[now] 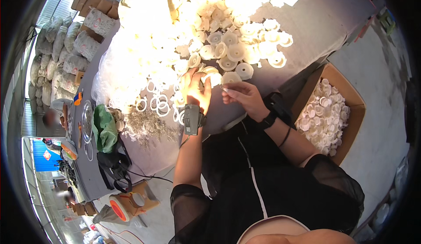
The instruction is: The person assembles small plastic rings, metal washers, and pins by hand at a workstation.
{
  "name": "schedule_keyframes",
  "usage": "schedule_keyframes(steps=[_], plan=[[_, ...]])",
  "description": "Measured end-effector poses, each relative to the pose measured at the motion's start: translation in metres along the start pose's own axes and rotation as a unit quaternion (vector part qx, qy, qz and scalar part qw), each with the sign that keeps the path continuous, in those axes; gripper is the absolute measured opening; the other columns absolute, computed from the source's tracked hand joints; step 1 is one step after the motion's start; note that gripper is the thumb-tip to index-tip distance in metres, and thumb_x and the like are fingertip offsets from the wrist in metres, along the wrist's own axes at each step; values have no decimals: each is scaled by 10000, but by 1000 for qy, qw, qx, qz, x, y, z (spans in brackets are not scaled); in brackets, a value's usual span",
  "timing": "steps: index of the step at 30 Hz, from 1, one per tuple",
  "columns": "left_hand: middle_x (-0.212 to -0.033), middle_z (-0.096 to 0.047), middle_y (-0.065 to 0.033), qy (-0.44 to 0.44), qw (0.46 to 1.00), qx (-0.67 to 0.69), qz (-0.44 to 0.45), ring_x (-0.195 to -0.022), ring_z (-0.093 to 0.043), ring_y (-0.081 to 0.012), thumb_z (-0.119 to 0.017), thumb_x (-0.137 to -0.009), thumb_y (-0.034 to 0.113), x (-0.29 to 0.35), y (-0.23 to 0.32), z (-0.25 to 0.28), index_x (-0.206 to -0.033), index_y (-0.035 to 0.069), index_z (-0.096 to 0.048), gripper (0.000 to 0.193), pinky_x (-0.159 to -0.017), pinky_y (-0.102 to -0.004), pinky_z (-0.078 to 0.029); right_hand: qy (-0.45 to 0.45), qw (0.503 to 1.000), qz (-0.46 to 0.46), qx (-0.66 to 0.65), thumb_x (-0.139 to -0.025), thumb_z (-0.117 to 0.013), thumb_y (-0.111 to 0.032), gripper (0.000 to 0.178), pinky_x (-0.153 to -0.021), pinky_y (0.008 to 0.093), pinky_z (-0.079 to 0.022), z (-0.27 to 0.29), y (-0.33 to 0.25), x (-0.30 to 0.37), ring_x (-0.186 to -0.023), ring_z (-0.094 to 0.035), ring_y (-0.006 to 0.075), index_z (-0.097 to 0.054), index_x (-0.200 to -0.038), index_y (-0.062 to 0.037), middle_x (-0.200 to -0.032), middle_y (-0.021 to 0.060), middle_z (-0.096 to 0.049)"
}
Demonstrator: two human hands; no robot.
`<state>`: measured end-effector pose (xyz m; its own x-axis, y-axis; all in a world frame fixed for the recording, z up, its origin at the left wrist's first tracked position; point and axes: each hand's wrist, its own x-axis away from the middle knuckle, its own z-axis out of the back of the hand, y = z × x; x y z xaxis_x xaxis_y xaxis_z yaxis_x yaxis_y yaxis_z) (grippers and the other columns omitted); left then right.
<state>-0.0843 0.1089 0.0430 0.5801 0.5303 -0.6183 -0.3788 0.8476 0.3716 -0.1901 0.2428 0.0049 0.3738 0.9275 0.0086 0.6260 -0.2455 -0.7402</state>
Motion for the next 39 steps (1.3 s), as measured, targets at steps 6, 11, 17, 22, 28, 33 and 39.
schedule_keyframes(steps=[6, 11, 17, 22, 28, 33, 39], plan=[[-935, -622, -133, 78, 983, 147, 81, -866, -585, -208, -685, -752, 42, 23, 16, 20, -825, 46, -596, 116, -803, -328, -445, -44, 998, 23, 34, -863, -585, -68, 250, -762, 299, -527, -23, 4, 0, -821, -633, 174, -573, -1089, 39, -966, 124, -635], [-816, -633, -63, 76, 926, 327, 173, -698, -571, -70, -657, -793, -32, 48, 28, 31, -816, 28, -552, 123, -682, -210, -462, -37, 998, 39, 43, -864, -571, -46, 225, -745, 259, -524, -32, 13, 7, -826, -630, 144, -583, -1069, 47, -940, 101, -641], [-818, -626, -65, 122, 863, 436, 224, -727, -575, -80, -654, -789, -45, 58, 41, 46, -832, 27, -539, 143, -697, -214, -463, -73, 992, 21, 97, -858, -572, -42, 211, -725, 241, -515, -42, 19, 15, -827, -625, 125, -594, -1048, 46, -932, 79, -642], [-809, -625, -53, 116, 853, 451, 235, -726, -569, -71, -655, -785, -53, 67, 38, 54, -832, 32, -540, 150, -695, -211, -459, -57, 989, 40, 132, -860, -568, -44, 209, -721, 233, -508, -53, 17, 25, -829, -624, 118, -596, -1045, 49, -930, 82, -644], [-805, -625, -41, 126, 850, 451, 243, -727, -568, -69, -662, -779, -51, 78, 35, 60, -835, 37, -546, 156, -700, -209, -457, -63, 986, 54, 142, -856, -568, -43, 213, -718, 227, -503, -60, 18, 32, -812, -618, 104, -597, -1045, 51, -923, 83, -645], [-829, -623, -42, 139, 841, 459, 248, -748, -569, -74, -667, -773, -53, 85, 40, 66, -834, 37, -551, 159, -724, -214, -457, -50, 979, 53, 189, -852, -569, -39, 215, -702, 218, -499, -67, 18, 36, -776, -610, 87, -598, -1043, 54, -895, 72, -647], [-892, -624, -76, 140, 842, 458, 249, -815, -581, -104, -661, -766, -71, 93, 41, 72, -848, 28, -556, 166, -766, -239, -470, -32, 972, 22, 230, -818, -608, -64, 220, -707, 223, -497, -71, 17, 40, -793, -599, 79, -597, -1020, 22, -911, 53, -639]])
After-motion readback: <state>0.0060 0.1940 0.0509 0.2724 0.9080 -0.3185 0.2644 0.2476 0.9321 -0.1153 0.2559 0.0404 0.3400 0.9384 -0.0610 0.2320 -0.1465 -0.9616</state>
